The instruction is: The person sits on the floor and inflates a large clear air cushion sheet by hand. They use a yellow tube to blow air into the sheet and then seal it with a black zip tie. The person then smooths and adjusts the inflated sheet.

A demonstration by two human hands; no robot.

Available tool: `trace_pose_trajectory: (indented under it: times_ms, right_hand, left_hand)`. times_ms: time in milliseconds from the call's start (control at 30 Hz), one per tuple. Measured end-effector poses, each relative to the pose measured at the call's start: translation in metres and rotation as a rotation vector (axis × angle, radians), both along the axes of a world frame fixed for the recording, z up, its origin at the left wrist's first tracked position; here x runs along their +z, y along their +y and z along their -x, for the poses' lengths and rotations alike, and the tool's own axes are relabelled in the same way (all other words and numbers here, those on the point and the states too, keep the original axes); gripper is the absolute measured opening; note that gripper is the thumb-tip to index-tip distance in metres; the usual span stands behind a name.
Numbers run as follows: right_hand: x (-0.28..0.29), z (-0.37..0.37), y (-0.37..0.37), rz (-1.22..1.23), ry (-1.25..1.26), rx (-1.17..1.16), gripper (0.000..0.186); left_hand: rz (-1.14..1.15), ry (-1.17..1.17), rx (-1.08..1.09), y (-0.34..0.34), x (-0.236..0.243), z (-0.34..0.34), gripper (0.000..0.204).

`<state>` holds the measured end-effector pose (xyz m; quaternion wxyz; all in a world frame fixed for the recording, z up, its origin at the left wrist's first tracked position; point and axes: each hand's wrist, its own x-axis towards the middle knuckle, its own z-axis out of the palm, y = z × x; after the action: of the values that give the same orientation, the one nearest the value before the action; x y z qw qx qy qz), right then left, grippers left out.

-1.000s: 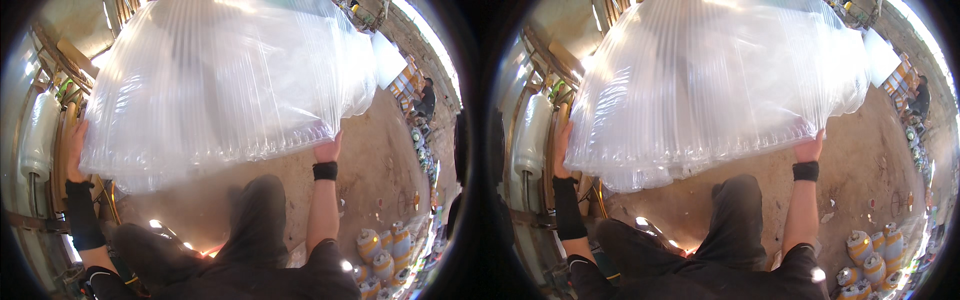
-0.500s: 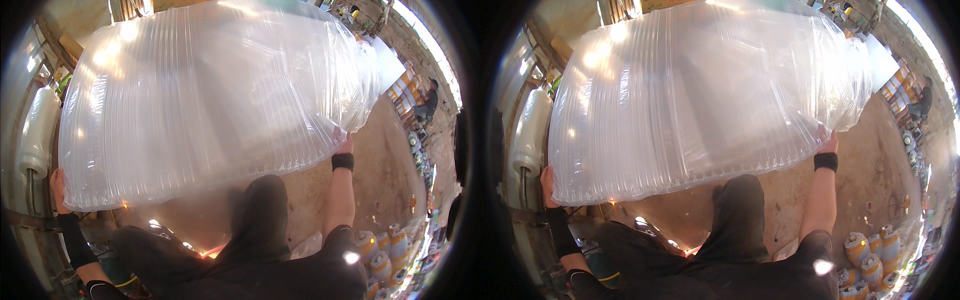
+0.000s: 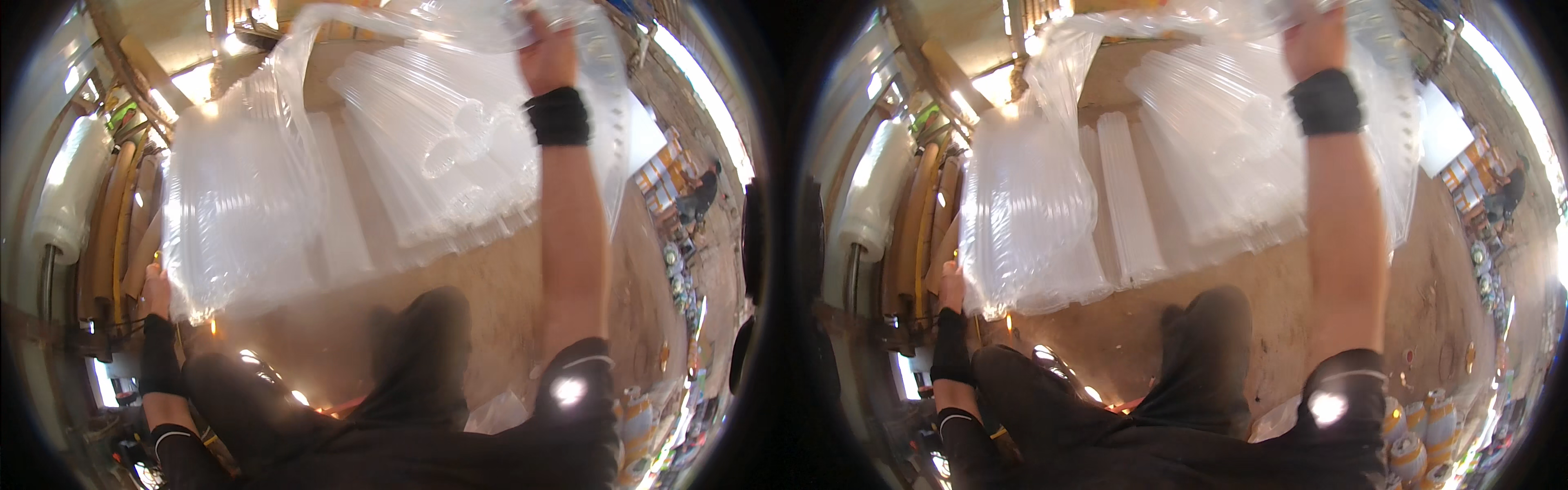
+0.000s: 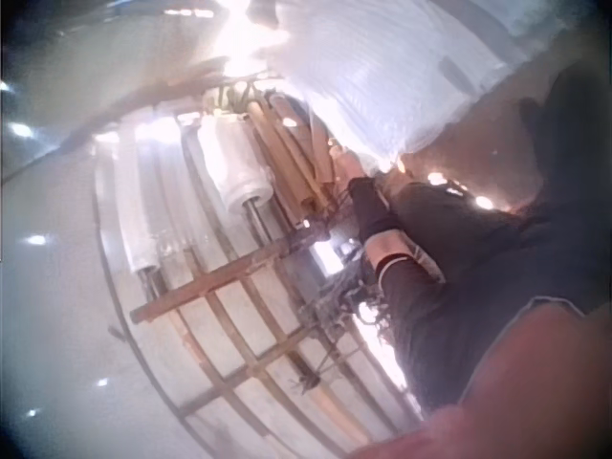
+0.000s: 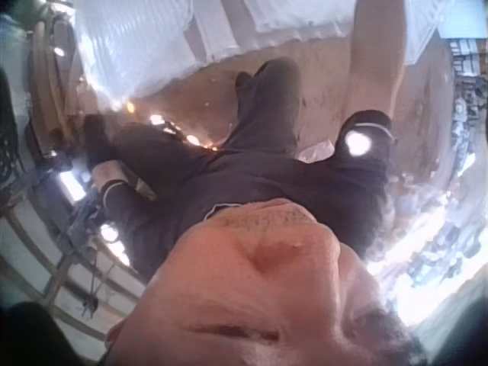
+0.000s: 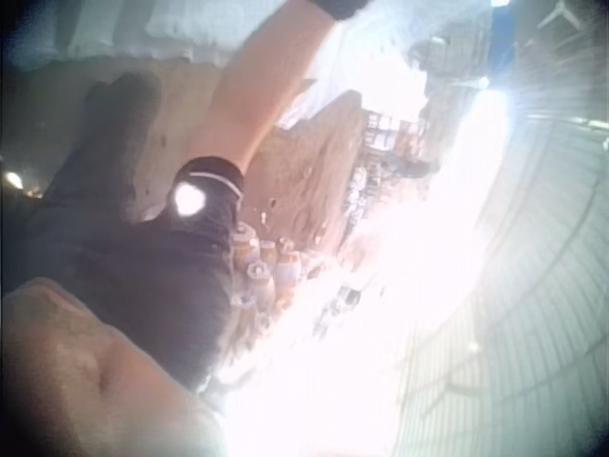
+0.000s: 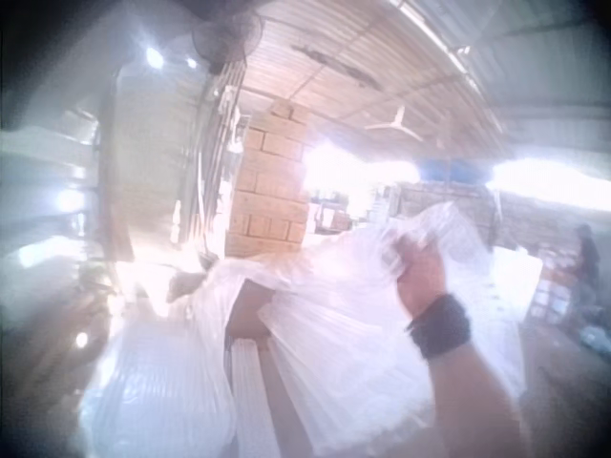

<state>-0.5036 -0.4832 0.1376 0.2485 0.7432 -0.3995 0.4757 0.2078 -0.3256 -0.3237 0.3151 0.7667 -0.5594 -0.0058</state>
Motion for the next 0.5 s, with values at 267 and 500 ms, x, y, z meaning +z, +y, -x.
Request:
trace_pose_trajectory:
  times_ms: [267,500]
  right_hand:
    - [-0.227,-0.165,0.07,-1.03,-1.149,0.614,0.06]
    - [-0.312,-0.165,0.132,-1.217,-1.198,0.685,0.042]
  left_hand:
    - [0.222,0.335,-0.396,-0.015,0.157,0.145,0.065]
    - [0.247,-0.464,-0.56,0.005,0.207,0.328,0.094]
